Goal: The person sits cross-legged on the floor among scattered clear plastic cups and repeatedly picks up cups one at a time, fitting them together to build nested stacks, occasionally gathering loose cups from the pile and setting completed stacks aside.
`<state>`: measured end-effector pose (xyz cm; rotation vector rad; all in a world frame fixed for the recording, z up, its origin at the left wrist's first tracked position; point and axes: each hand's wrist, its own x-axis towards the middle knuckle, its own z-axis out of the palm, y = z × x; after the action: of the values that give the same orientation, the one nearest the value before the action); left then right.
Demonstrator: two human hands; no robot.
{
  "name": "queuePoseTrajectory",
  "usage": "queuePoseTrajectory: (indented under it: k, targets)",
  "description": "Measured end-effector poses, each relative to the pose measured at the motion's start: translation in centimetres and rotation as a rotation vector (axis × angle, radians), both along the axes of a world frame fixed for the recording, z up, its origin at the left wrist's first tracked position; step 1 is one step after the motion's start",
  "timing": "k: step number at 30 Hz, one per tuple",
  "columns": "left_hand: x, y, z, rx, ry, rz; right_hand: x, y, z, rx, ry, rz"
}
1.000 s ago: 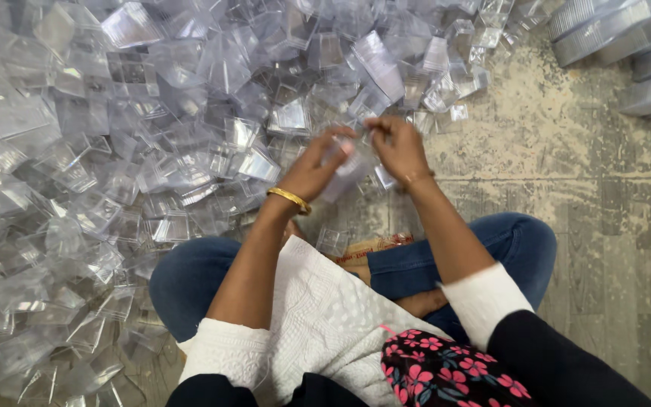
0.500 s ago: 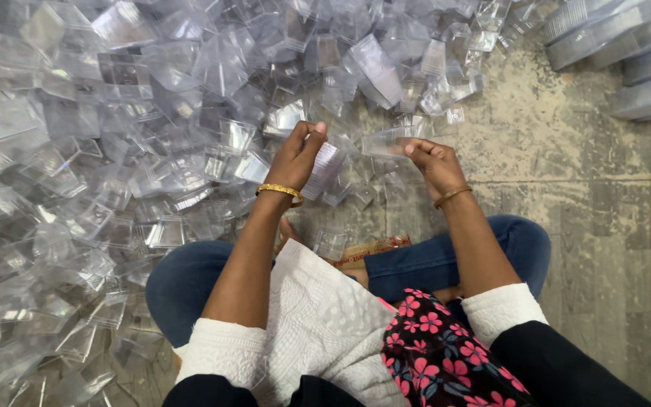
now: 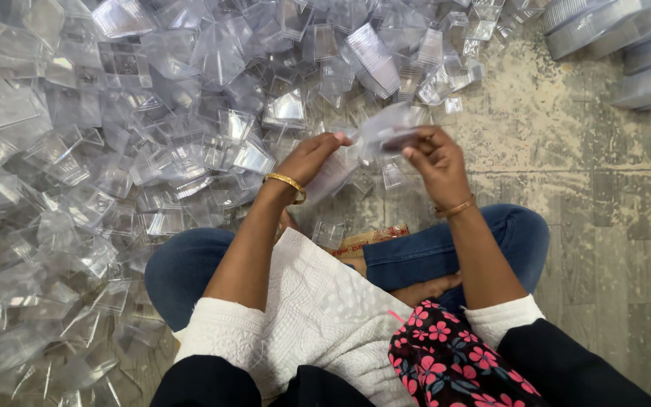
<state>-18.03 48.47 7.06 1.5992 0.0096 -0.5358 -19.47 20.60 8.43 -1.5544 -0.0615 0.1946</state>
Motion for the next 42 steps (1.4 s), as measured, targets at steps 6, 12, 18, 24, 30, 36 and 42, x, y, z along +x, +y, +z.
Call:
queuePoseTrajectory:
  k: [6, 12, 18, 24, 30, 36, 42]
  targets:
    - [-0.3, -0.6, -0.4, -0.062, -0.044, 0.025, -1.2, 1.9, 2.3, -0.161, -0.422, 0.233]
    - [-0.8, -0.5, 2.2, 0.263, -0.348, 0.045, -1.2, 2.5, 5.5, -0.059, -0.019, 0.127]
    - [-1.5, -0.9, 3.8, 0.544, -0.733, 0.065, -0.5, 3.6, 4.8, -0.038, 0.102, -0.070]
    - [-1.6, -1.2, 3.7, 0.592, -0.820, 0.085, 0.2, 3.7, 4.0, -0.036, 0.071, -0.107]
    - [-1.2, -0.3, 3.4, 0.538, -0.675, 0.088, 0.8, 2.8, 4.2, 0.066, 0.243, -0.244]
    - [-1.2, -0.3, 3.6, 0.725, -0.701, 0.286, 1.0, 2.6, 4.5, 0.090, 0.301, -0.322]
    - [-1.1, -1.2, 3.3, 0.482, -0.475, 0.045, 0.9, 3.7, 4.6, 0.019, 0.362, -0.176]
